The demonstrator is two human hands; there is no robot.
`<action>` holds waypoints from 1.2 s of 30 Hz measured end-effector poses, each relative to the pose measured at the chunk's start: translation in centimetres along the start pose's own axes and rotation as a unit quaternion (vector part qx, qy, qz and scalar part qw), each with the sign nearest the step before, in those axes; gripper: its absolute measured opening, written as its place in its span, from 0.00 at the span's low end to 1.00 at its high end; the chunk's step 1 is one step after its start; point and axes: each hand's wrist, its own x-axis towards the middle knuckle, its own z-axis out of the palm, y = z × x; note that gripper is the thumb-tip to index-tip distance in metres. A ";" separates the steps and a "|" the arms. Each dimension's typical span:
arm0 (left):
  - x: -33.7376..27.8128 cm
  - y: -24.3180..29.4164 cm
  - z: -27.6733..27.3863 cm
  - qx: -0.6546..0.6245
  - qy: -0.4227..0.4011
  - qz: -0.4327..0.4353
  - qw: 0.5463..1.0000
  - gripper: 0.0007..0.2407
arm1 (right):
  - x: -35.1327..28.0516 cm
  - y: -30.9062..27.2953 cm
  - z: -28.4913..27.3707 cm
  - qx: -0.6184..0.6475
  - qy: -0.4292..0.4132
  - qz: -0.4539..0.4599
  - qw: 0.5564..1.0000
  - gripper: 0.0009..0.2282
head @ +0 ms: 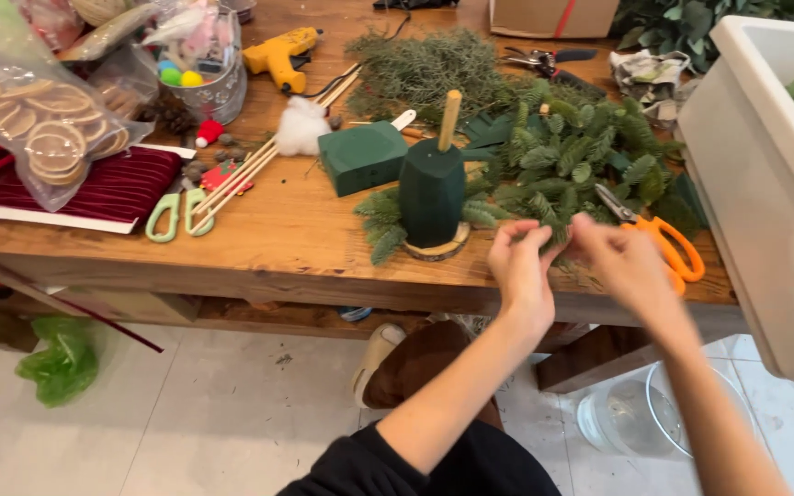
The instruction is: The person cuts small pieces of green foliage from a larger bunch using orange scissors and inserts them into a green foam cone mounted on a wooden base. They repeatedly trim the foliage and arrange it around the cone to create a decorative shape.
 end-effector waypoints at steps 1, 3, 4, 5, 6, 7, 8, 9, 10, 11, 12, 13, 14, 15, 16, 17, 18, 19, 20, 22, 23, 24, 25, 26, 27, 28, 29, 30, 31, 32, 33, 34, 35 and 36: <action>-0.6 0.5 -0.8 0.000 0.002 0.002 1.000 0.05 | -0.3 -0.5 1.2 0.001 -0.002 -0.001 1.000 0.21; -1.9 1.4 -2.4 0.093 0.003 0.086 0.992 0.06 | -1.0 -1.3 3.6 0.064 -0.022 0.010 0.998 0.19; -2.0 1.8 -3.3 0.095 0.005 0.088 0.992 0.06 | -1.3 -1.5 4.7 0.065 -0.024 0.011 0.998 0.19; -2.1 2.3 -4.1 0.133 0.015 0.115 0.984 0.07 | -1.5 -1.7 5.9 0.113 -0.037 0.021 0.993 0.18; -2.2 2.8 -5.0 0.171 0.024 0.141 0.975 0.07 | -1.8 -1.9 7.1 0.161 -0.050 0.031 0.985 0.16; -2.7 3.9 -5.9 0.172 0.024 0.143 0.974 0.07 | -1.8 -2.2 8.1 0.163 -0.051 0.030 0.985 0.16; -3.2 5.0 -6.7 0.199 0.014 0.189 0.962 0.05 | -1.8 -2.5 9.1 0.210 -0.062 0.038 0.975 0.15; -3.8 5.9 -7.7 0.225 0.006 0.232 0.946 0.04 | -2.0 -2.6 10.2 0.256 -0.074 0.048 0.963 0.14; -4.4 7.5 -8.6 0.227 0.007 0.231 0.946 0.04 | -2.2 -2.9 11.0 0.258 -0.075 0.049 0.962 0.14; -4.9 9.0 -9.5 0.250 0.007 0.261 0.932 0.03 | -2.4 -3.2 11.8 0.303 -0.086 0.059 0.947 0.13; -5.4 10.5 -10.3 0.273 0.007 0.290 0.917 0.03 | -2.5 -3.5 12.7 0.347 -0.097 0.069 0.930 0.13; -5.2 11.6 -11.1 0.274 0.008 0.289 0.917 0.03 | -2.8 -4.3 12.9 0.347 -0.098 0.071 0.930 0.13; -5.1 12.7 -11.8 0.275 0.025 0.300 0.913 0.02 | -3.1 -5.2 13.1 0.345 -0.130 0.090 0.925 0.13; -5.0 13.7 -12.7 0.276 0.042 0.309 0.909 0.02 | -3.5 -5.9 13.3 0.343 -0.164 0.111 0.918 0.13; -4.7 14.5 -13.1 0.278 0.044 0.307 0.909 0.02 | -3.6 -6.5 13.6 0.343 -0.164 0.115 0.918 0.13; -4.4 15.3 -13.3 0.272 0.052 0.312 0.909 0.02 | -3.7 -7.0 13.9 0.335 -0.176 0.126 0.917 0.14; -4.0 16.0 -13.6 0.266 0.059 0.318 0.908 0.02 | -3.8 -7.5 14.1 0.327 -0.188 0.138 0.916 0.15; -4.1 16.3 -13.5 0.266 0.059 0.317 0.909 0.02 | -3.5 -7.1 14.7 0.326 -0.188 0.138 0.916 0.15; -4.2 16.5 -13.5 0.265 0.050 0.322 0.907 0.02 | -3.1 -6.8 15.3 0.325 -0.166 0.129 0.922 0.15; -4.0 16.6 -13.5 0.265 0.042 0.327 0.906 0.03 | -2.3 -5.4 16.5 0.323 -0.144 0.120 0.928 0.15; -3.9 16.5 -13.7 0.273 0.036 0.325 0.905 0.03 | -1.8 -4.5 17.2 0.321 -0.120 0.113 0.933 0.15; -3.7 16.3 -13.8 0.281 0.030 0.324 0.903 0.03 | -1.2 -3.6 17.9 0.320 -0.096 0.105 0.937 0.15; -3.6 16.5 -13.7 0.280 0.030 0.323 0.903 0.03 | -1.4 -4.1 17.8 0.319 -0.096 0.106 0.937 0.15; -3.5 16.7 -13.7 0.284 0.033 0.334 0.898 0.03 | -1.6 -4.6 17.7 0.319 -0.077 0.099 0.939 0.14; -3.5 16.8 -13.6 0.287 0.037 0.344 0.894 0.03 | -1.7 -5.0 17.6 0.318 -0.059 0.093 0.942 0.13; -2.9 17.2 -13.5 0.286 0.038 0.343 0.894 0.03 | -2.1 -5.7 17.3 0.317 -0.059 0.094 0.942 0.13; -2.4 17.5 -13.4 0.286 0.040 0.360 0.887 0.03 | -2.4 -6.3 17.0 0.318 -0.056 0.090 0.942 0.12; -2.0 17.8 -13.3 0.286 0.041 0.377 0.880 0.02 | -2.8 -6.9 16.7 0.320 -0.054 0.086 0.942 0.12; -1.7 18.3 -12.9 0.286 0.042 0.377 0.880 0.02 | -2.9 -7.2 16.7 0.319 -0.054 0.086 0.942 0.12; -1.4 18.8 -12.5 0.287 0.038 0.394 0.872 0.03 | -3.0 -7.4 16.6 0.317 -0.055 0.088 0.943 0.11; -1.0 19.4 -12.0 0.288 0.034 0.412 0.864 0.03 | -3.0 -7.7 16.5 0.316 -0.055 0.088 0.943 0.11; -0.3 19.9 -11.3 0.287 0.034 0.413 0.864 0.03 | -2.7 -7.5 16.7 0.316 -0.055 0.087 0.943 0.11; 0.3 20.4 -10.7 0.294 0.020 0.433 0.852 0.03 | -2.5 -7.2 16.9 0.319 -0.052 0.084 0.943 0.10; 1.0 20.9 -10.2 0.300 0.007 0.453 0.840 0.04 | -2.3 -6.9 17.1 0.321 -0.050 0.081 0.942 0.10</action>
